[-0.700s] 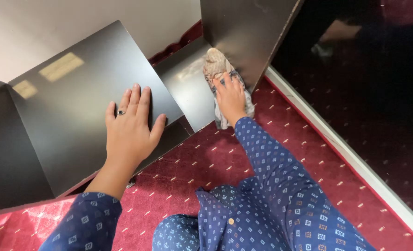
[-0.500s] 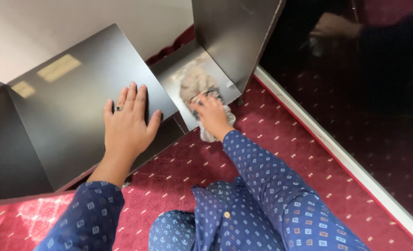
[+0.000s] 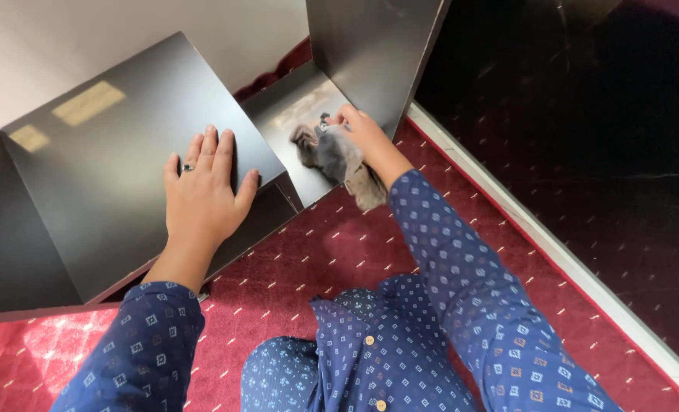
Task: Wiping down a black desk and its drawer with a cleaning rag.
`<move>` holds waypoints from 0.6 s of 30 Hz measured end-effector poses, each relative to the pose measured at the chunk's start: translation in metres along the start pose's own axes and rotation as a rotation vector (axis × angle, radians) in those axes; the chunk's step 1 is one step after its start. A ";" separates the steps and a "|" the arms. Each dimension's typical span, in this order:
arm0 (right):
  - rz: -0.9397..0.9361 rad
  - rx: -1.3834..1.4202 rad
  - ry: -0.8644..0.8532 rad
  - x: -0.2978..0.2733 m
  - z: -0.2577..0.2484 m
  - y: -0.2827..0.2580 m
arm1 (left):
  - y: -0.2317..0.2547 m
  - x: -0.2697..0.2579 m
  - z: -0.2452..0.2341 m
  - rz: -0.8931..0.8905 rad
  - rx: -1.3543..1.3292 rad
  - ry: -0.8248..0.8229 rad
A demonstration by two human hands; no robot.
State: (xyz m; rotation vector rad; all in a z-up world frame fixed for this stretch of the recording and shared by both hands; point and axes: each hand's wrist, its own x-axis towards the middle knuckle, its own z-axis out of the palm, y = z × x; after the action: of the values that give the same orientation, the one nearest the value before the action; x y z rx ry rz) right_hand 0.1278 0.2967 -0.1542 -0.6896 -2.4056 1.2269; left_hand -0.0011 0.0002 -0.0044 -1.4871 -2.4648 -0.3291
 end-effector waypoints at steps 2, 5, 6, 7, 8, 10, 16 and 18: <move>-0.095 -0.118 0.024 -0.007 0.036 0.009 | -0.001 -0.002 0.000 0.000 -0.004 -0.001; -0.214 -0.375 0.086 -0.031 0.071 0.002 | -0.001 0.000 0.000 0.012 -0.004 0.000; -0.236 -0.516 0.116 -0.042 0.082 -0.004 | -0.002 -0.001 0.000 0.016 -0.002 -0.001; -0.230 -0.506 0.112 -0.041 0.082 -0.003 | -0.003 0.001 -0.001 0.017 0.002 -0.012; -0.261 -0.517 0.145 -0.044 0.083 -0.002 | -0.003 0.000 -0.002 0.020 -0.001 -0.013; -0.278 -0.520 0.170 -0.042 0.086 0.004 | -0.004 -0.002 -0.002 0.025 -0.006 -0.030; -0.476 -0.358 0.047 -0.017 0.096 0.020 | -0.007 -0.005 0.003 0.090 -0.021 -0.036; -0.481 -0.391 0.092 0.000 0.103 0.023 | -0.009 -0.004 0.004 0.113 -0.008 -0.025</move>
State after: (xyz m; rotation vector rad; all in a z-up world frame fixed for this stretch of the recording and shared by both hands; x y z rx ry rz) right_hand 0.0807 0.2413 -0.2308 -0.2282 -2.5470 0.5313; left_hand -0.0080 -0.0060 -0.0097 -1.6354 -2.3887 -0.3016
